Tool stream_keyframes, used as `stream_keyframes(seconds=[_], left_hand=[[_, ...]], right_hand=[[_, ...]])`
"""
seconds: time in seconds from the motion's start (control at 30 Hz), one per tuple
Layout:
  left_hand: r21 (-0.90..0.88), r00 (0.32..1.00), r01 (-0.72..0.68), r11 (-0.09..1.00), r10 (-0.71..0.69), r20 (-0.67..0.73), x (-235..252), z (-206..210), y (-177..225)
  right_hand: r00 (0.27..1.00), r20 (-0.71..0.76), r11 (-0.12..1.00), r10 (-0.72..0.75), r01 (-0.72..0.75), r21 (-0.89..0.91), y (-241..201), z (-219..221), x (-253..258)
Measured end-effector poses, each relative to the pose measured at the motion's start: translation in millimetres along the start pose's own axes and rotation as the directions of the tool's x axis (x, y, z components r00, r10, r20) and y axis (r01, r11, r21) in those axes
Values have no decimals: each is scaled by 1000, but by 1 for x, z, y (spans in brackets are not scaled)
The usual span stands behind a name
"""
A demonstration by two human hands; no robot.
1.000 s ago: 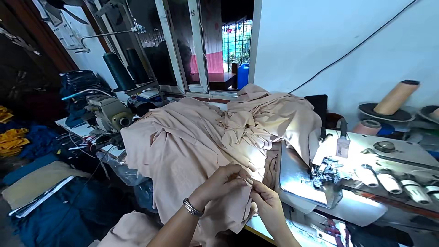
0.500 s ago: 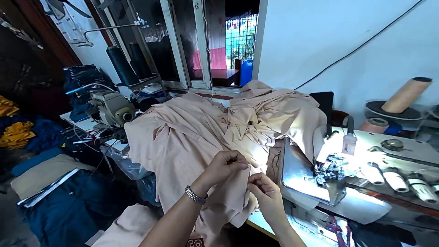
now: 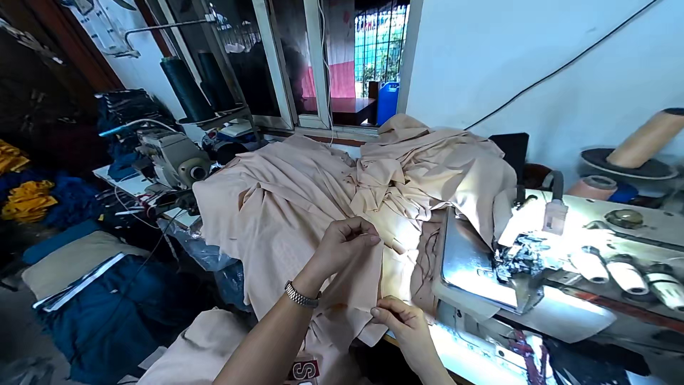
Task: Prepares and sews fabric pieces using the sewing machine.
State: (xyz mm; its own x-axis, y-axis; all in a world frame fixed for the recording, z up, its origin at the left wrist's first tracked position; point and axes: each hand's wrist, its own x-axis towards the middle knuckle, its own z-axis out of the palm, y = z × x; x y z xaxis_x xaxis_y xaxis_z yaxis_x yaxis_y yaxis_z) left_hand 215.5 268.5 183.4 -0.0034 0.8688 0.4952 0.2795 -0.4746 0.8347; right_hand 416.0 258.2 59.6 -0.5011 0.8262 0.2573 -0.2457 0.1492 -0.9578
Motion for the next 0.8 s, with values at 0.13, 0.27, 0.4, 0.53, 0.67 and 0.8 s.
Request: stream_keyframes(seconds=[0.13,0.27,0.4,0.53,0.67,0.8], left_hand=[[-36,1000,3,999,-3,-11,1,-1,-6],[-26,1000,14,1000,-15,-25,1,0,-7],[-25,999,0,1000,-1,-37,1,0,-9],[-32,999,-17,999,16,-40,2,2,-8],[-21,998,-5,1000,4,-61,-1,6,-2],[-2,998,-1,1000,1,-55,-7,4,1]], right_hand=[[994,-109,998,0,-7,-68,2,9,-2],[976,-206,986,-67,34,-162,1,15,-6],[974,-227,989,-23,-11,-147,-7,14,-8],[970,-242,993,18,-45,-105,-10,15,-6],[963,-266,995,34,-59,-85,-11,17,-5],[953,-301,997,31,-52,-62,-11,21,-3]])
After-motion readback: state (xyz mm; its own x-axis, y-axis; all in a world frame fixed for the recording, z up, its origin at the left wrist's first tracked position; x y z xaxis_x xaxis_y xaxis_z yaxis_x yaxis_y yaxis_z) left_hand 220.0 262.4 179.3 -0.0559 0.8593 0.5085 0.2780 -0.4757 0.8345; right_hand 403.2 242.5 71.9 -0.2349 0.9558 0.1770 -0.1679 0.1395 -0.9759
